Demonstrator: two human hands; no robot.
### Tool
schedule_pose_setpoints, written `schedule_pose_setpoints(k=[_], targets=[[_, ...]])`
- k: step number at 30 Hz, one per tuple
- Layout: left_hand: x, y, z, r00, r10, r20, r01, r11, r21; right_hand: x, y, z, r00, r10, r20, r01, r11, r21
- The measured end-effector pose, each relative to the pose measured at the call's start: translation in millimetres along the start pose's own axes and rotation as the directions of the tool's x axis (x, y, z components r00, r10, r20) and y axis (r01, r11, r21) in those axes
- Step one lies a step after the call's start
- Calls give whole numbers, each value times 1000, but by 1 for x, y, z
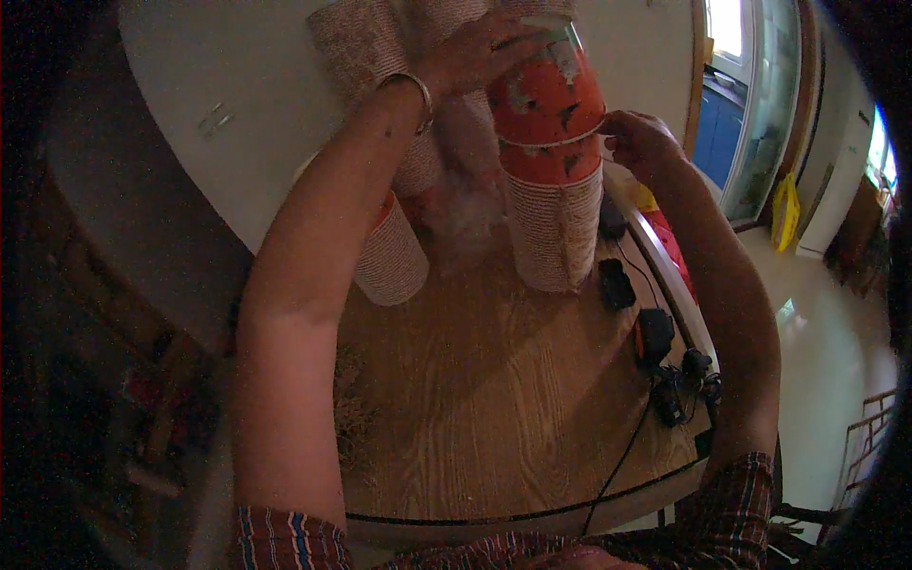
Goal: Organizing and preparing stacks of paper cups using rubber bands.
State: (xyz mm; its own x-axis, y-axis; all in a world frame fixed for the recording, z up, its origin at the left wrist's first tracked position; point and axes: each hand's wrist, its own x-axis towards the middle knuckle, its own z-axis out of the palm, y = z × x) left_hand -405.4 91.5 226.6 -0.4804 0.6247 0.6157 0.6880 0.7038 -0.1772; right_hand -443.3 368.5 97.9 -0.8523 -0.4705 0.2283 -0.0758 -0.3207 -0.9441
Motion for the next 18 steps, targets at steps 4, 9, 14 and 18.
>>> schedule_pose_setpoints(k=[4,9,14,18], targets=[[-8,27,7,996,-66,-66,66,998,-11,-5,11,-2,1000,-7,-21,7,1000,-3],[0,43,-1,995,-92,-32,92,996,-3,2,21,-14,976,-171,134,196,960,-202],[-2,43,-4,991,-134,16,133,991,15,8,28,-14,993,-25,112,23,999,25],[4,46,-2,988,-149,47,148,989,15,23,36,-30,989,-120,92,147,904,-402]])
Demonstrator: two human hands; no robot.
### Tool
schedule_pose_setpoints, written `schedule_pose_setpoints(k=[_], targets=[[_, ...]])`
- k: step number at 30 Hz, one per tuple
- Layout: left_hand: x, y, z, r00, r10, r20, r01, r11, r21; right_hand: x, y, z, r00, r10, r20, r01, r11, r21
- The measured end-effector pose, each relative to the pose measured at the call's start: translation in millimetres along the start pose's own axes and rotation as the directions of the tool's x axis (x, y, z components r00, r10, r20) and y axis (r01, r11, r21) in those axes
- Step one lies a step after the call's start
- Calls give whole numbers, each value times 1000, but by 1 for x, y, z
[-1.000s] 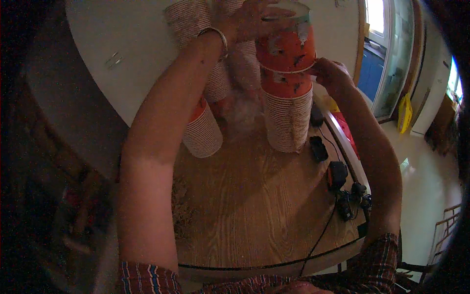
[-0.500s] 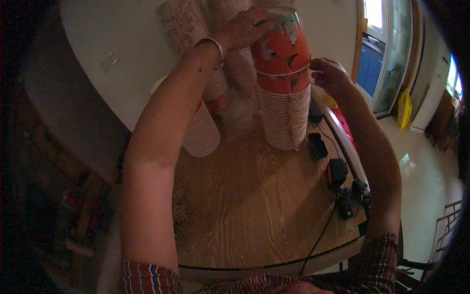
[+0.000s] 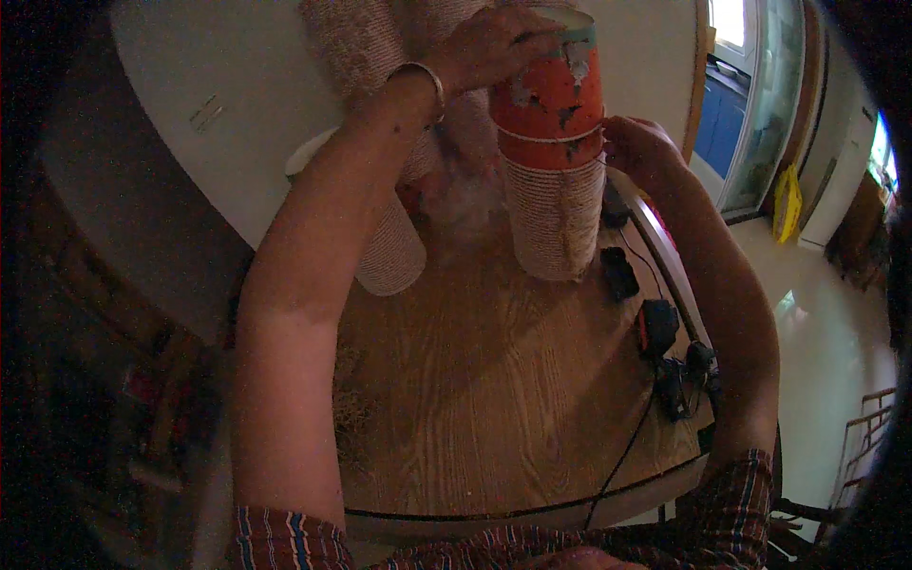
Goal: Organizing and preparing stacks of paper cups using rubber bands.
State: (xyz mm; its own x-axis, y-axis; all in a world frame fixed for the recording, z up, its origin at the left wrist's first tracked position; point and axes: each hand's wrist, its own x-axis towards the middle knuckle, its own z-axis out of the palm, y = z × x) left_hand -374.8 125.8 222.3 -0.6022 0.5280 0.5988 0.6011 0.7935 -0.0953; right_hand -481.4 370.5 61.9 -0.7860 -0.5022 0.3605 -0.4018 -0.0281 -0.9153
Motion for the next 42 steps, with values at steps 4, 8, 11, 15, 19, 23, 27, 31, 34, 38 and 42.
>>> schedule_pose_setpoints(k=[4,8,11,15,19,23,27,31,34,38,42], targets=[[0,2,-1,999,-27,35,26,1000,15,-2,-2,5,981,183,59,-189,864,467],[0,8,-1,997,-39,65,38,999,16,-8,-2,4,993,48,104,-85,920,383],[-2,14,6,1000,-16,17,17,995,-96,-4,4,-3,994,49,100,-73,965,252],[-1,-6,18,997,-57,-43,57,998,3,2,14,2,998,-17,64,18,1000,-17],[1,-9,30,996,-8,-84,14,998,68,-1,12,-1,978,146,148,-202,830,520],[-3,-11,27,994,-13,-112,23,996,89,-11,-2,16,976,202,78,-212,824,524],[0,-2,19,997,-71,1,71,997,13,-16,-8,12,974,221,54,-217,828,517],[1,-2,18,998,-56,-3,56,998,-5,-12,-2,11,977,195,82,-208,819,534],[0,-10,18,999,-35,-12,34,998,-60,-12,-6,19,972,224,69,-225,815,534],[4,-9,18,998,47,-45,-50,998,-47,-9,7,12,989,150,13,-142,901,411],[4,-6,20,991,-107,75,114,989,-91,-11,7,11,985,170,13,-164,922,352]])
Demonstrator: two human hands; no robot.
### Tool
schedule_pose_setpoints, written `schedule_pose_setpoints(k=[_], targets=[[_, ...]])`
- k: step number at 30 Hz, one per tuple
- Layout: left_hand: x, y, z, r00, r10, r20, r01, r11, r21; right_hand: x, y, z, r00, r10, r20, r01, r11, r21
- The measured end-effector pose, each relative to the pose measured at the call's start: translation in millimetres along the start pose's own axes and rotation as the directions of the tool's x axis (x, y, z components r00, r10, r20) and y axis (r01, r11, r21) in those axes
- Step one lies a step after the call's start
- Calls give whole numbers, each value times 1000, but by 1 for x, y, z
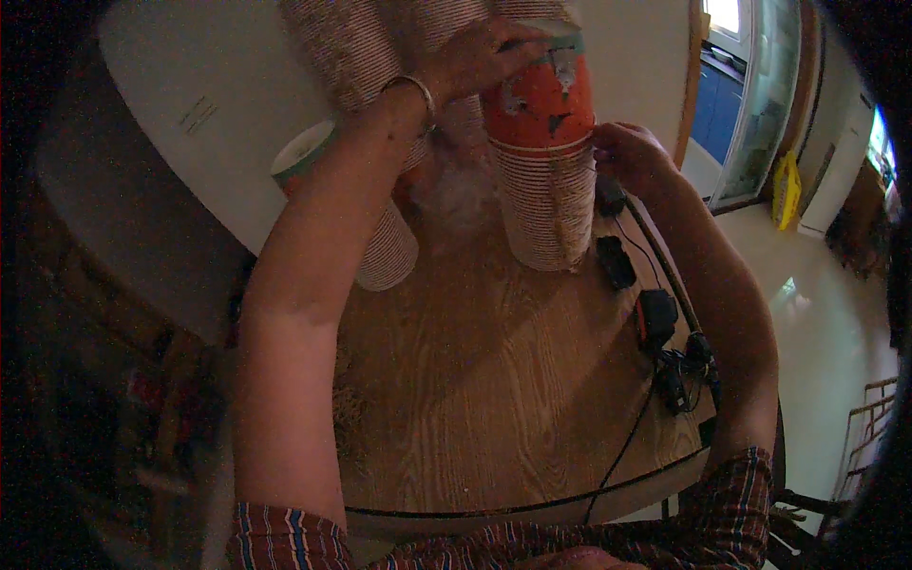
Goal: Organizing and preparing stacks of paper cups using rubber bands.
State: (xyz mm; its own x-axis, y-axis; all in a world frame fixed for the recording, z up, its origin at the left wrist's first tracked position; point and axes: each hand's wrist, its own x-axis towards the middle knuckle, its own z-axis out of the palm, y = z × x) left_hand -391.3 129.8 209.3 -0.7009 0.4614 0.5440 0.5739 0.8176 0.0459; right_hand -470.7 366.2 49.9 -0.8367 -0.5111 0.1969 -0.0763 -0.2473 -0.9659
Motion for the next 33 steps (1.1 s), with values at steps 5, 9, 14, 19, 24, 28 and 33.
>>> schedule_pose_setpoints(k=[5,9,14,19,24,28,33], targets=[[0,-24,-1,978,175,-111,-167,983,72,-3,-11,18,999,52,-4,-51,986,158],[2,-11,3,977,190,-95,-190,982,10,-2,-8,0,997,72,41,-77,986,145],[0,1,4,995,94,-47,-97,993,-69,2,-3,-6,997,79,8,-80,983,164],[0,-17,10,963,210,-167,-212,977,6,0,-6,8,996,44,72,-57,982,182],[2,-5,13,980,108,-165,-100,993,57,6,5,-12,932,-314,181,351,905,-241],[-6,3,4,999,-48,-6,47,995,-93,1,2,-1,999,5,48,-12,990,140],[0,4,10,998,-12,-65,8,998,-65,49,42,-46,947,-283,151,310,696,-648]])
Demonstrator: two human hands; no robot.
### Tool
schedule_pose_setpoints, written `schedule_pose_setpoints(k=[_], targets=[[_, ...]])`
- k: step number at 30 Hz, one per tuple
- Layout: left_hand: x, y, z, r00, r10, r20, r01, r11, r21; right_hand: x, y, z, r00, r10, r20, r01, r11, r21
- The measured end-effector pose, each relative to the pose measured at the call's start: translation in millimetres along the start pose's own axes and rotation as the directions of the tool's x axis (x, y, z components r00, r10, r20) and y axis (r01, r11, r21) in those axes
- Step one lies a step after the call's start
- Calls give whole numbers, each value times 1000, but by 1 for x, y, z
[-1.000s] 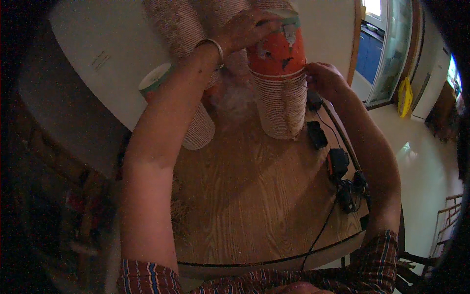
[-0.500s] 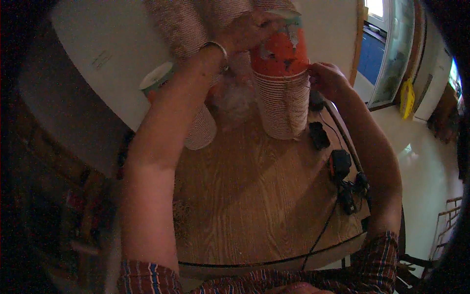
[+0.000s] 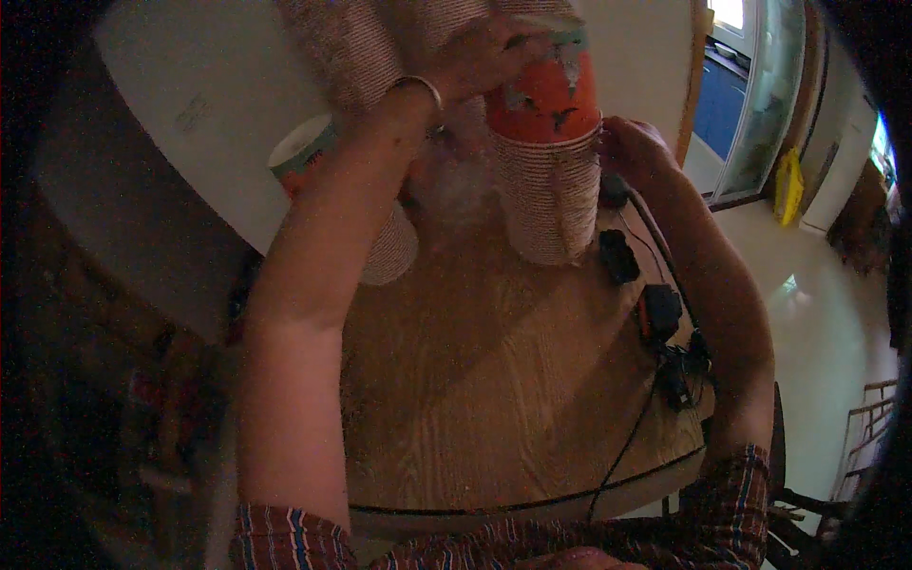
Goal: Organizing and preparing stacks of paper cups using rubber bands.
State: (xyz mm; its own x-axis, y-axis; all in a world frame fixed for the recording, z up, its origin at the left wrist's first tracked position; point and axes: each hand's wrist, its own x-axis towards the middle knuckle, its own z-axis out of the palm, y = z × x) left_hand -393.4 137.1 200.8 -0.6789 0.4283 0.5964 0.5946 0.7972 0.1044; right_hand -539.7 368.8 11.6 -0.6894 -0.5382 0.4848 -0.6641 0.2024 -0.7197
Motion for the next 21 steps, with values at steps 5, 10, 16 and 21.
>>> schedule_pose_setpoints(k=[5,10,16,21], targets=[[6,-15,8,981,156,-117,-148,986,71,4,36,6,976,-209,-63,197,967,-162],[-4,-8,0,995,86,-58,-84,996,40,-13,-7,13,986,-18,-163,50,980,191],[-4,-5,-8,994,112,-14,-111,993,37,-14,-58,16,833,515,-204,-235,662,712],[-6,-20,0,974,193,-119,-183,979,90,6,8,16,926,377,-29,-372,921,119]])
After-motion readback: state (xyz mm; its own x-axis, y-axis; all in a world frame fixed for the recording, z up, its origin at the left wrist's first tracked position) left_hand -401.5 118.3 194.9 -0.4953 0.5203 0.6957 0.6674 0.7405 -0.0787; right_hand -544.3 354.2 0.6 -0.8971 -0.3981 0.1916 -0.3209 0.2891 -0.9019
